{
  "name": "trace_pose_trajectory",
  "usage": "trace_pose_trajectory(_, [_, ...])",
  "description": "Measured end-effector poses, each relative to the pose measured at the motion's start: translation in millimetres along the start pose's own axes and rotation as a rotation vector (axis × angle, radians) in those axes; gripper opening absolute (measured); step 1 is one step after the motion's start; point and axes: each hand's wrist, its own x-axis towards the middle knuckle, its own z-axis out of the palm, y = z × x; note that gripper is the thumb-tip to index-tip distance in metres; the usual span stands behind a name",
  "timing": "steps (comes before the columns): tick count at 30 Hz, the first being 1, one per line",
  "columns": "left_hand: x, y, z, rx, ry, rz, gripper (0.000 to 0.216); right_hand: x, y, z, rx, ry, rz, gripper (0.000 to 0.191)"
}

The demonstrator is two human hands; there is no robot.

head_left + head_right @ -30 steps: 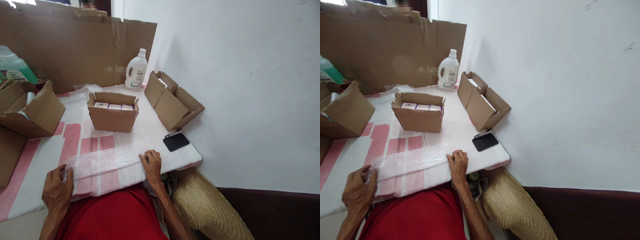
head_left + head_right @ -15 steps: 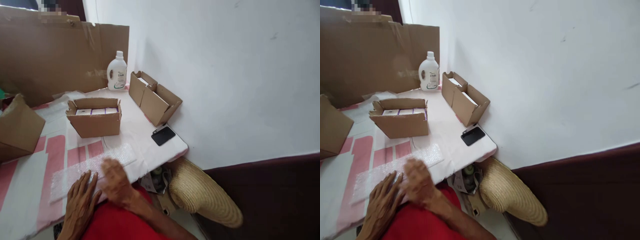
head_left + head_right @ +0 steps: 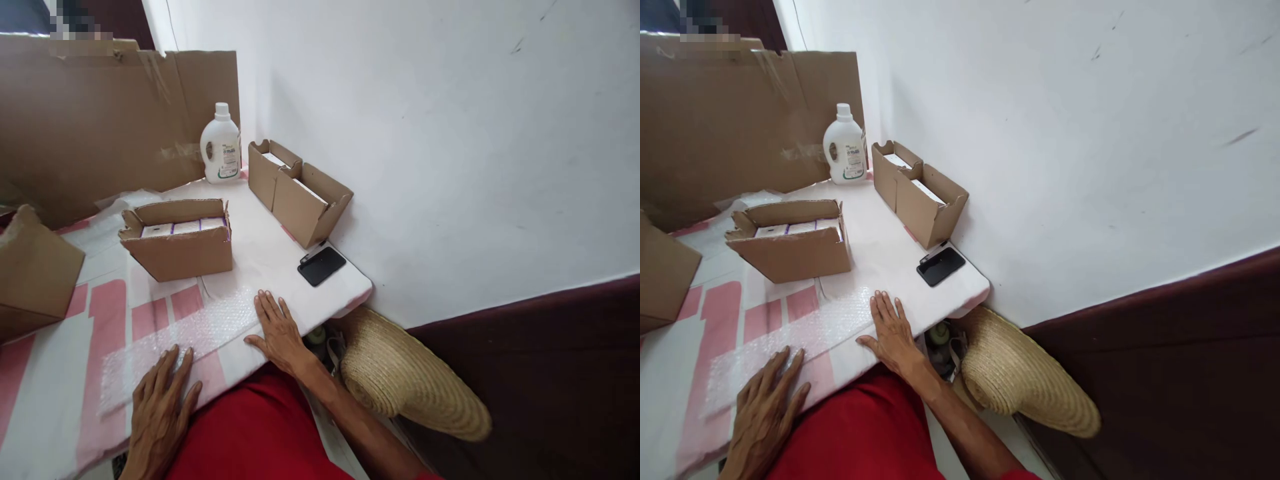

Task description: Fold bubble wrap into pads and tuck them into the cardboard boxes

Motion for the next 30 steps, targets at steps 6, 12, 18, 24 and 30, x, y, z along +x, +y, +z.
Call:
trace_pose_trajectory(6, [1.5,4.3,-6.5,0.073,-0.023,0.003,0.055,6.0,-52.0,4.4,-0.037,0.166,-0.289,0.055])
trace_pose_trajectory(12, [3.8,7.1,-9.8,0.077,-0.062,-0.047,0.054,25.5,-96.0,29.4,-0.007,0.211,-0.754,0.019])
trace_pose_trajectory(18, [2.1,1.2,-22.7,-0.031,-0.076,-0.03,0.052,37.3,-81.9,27.3,-0.024,0.235,-0.826,0.022])
trace_pose_trajectory(24, [-23.1,-14.3,-38.5,0.059,-0.044,0.089,0.045,37.3,-52.4,16.3,-0.014,0.205,-0.755,0.022])
trace_pose_trajectory(30, [-41.0,-32.0,-41.0,0.04,-0.003,0.175,0.041,30.3,-52.6,0.6,0.03,0.056,-0.615,0.009])
